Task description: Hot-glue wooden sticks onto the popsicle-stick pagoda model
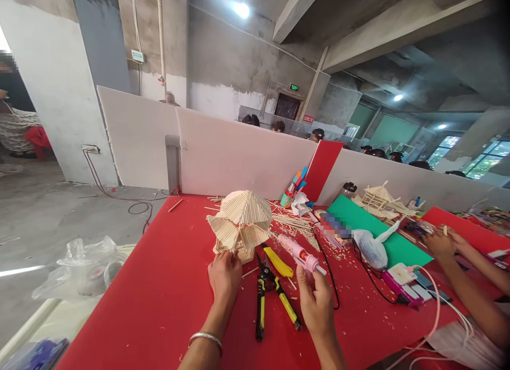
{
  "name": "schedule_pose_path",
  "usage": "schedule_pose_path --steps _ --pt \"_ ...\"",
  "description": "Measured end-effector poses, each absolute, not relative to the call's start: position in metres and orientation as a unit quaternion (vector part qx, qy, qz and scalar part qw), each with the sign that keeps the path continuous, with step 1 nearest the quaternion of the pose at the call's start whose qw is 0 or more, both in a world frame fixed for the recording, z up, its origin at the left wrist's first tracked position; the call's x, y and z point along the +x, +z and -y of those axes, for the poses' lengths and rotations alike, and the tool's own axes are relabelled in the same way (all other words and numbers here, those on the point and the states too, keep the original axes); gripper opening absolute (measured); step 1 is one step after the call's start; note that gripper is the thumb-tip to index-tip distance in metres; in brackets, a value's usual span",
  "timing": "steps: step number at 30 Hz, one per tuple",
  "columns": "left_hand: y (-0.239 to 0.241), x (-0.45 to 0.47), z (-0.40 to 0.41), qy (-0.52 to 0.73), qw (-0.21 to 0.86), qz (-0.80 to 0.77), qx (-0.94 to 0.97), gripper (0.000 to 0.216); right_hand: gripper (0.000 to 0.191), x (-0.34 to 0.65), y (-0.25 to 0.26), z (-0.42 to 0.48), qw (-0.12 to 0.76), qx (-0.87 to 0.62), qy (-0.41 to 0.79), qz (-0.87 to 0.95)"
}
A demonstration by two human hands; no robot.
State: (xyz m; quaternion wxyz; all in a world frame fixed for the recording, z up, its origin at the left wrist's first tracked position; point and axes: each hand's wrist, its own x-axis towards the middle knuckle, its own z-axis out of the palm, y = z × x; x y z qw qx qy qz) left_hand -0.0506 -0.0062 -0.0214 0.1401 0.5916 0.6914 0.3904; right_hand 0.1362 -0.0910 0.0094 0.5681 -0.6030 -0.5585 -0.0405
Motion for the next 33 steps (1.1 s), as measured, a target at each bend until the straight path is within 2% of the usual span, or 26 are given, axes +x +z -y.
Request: schedule_pose_path --steps 5,11,15,24,27,31,33 --pt "-0.022 -0.059 0.003 0.45 0.169 -0.708 0.518 0.014 0.043 0.133 0.014 0.094 0.594 -0.62 0.085 0.506" --pt "-0.011 -0.062 0.009 0.505 0.15 -0.729 0.438 0.03 0.048 0.122 0.018 0.097 0.598 -0.598 0.166 0.506" --pt "-0.007 -0.057 0.015 0.52 0.175 -0.707 0.446 0.027 0.046 0.114 0.019 0.099 0.601 -0.586 0.162 0.519" --pt "-0.007 -0.055 0.012 0.506 0.21 -0.708 0.445 0.036 0.039 0.11 0.017 0.092 0.587 -0.582 0.125 0.549" --pt "-0.012 -0.057 0.011 0.546 0.156 -0.7 0.433 0.036 0.039 0.109 0.018 0.091 0.582 -0.584 0.123 0.553" --pt "-0.015 -0.058 0.015 0.571 0.035 -0.679 0.459 0.01 0.039 0.11 0.018 0.09 0.569 -0.588 0.124 0.561" --pt "-0.015 -0.056 0.019 0.562 0.03 -0.663 0.494 0.009 0.038 0.11 0.02 0.09 0.567 -0.585 0.129 0.565"
